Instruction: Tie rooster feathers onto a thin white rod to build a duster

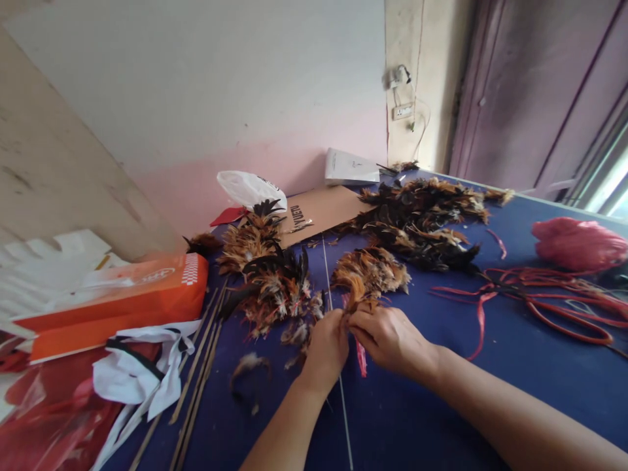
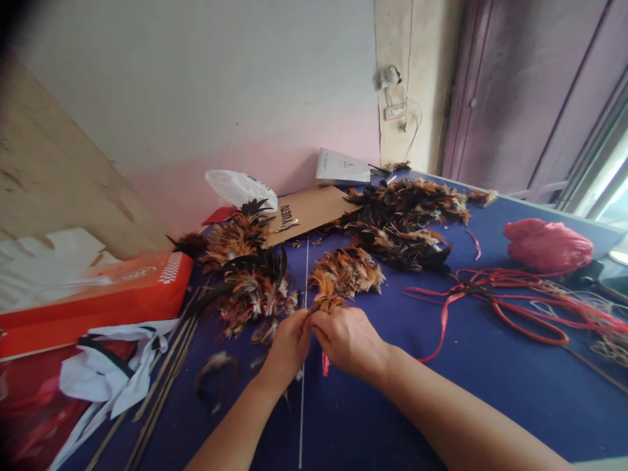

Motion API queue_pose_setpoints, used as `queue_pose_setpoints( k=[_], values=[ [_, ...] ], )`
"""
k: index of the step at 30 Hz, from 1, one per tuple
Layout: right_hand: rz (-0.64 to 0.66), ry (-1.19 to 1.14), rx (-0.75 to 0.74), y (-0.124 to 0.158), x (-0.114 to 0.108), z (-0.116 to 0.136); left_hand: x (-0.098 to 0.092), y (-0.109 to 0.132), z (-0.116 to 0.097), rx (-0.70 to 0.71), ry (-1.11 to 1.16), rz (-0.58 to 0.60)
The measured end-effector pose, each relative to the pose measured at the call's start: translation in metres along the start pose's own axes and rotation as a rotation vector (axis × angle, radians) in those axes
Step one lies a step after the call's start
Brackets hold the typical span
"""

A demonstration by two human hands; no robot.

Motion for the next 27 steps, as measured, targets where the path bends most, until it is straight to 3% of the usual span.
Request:
queue_pose_setpoints(
  k=[7, 11, 13, 15, 19, 23, 27],
  values=[
    [0.019, 0.007, -0.038, -0.002, -0.016, -0.011, 0.002, 0.007, -0.017, 0.132, -0.017, 0.197],
    [0.095, -0.373, 0.124, -0.004, -0.025, -0.035, -0.004, 0.009, -0.034, 0.221, 0.154, 0.27],
    [0.164, -0.684, 0.243, -0.004, -0.021, -0.045, -0.007, 0.008, -0.034, 0.146, 0.271, 0.239],
    [0.155, -0.969, 0.328, -0.004, -0.013, -0.051, -0.006, 0.008, -0.029, 0.006, 0.467, 0.209],
    [0.089, -1.272, 0.439, -0.002, 0.007, -0.048, 0.002, 0.007, -0.021, -0.206, 0.921, 0.165],
    [0.069, -1.279, 0.502, -0.002, 0.015, -0.042, 0.005, 0.005, -0.02, -0.276, 1.086, 0.121],
    [-0.013, -1.06, 0.43, -0.005, 0.013, -0.036, 0.004, 0.003, -0.014, -0.34, 0.958, -0.03]
  ],
)
Point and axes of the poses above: each hand's wrist, its own y-axis away from the middle knuckle, its own x-axis out of the palm, z = x × y, the point moved 3 cm from there along -y, towards the middle knuckle, and after that the axes turned 3 degrees about -x, right-handed, at the moved point
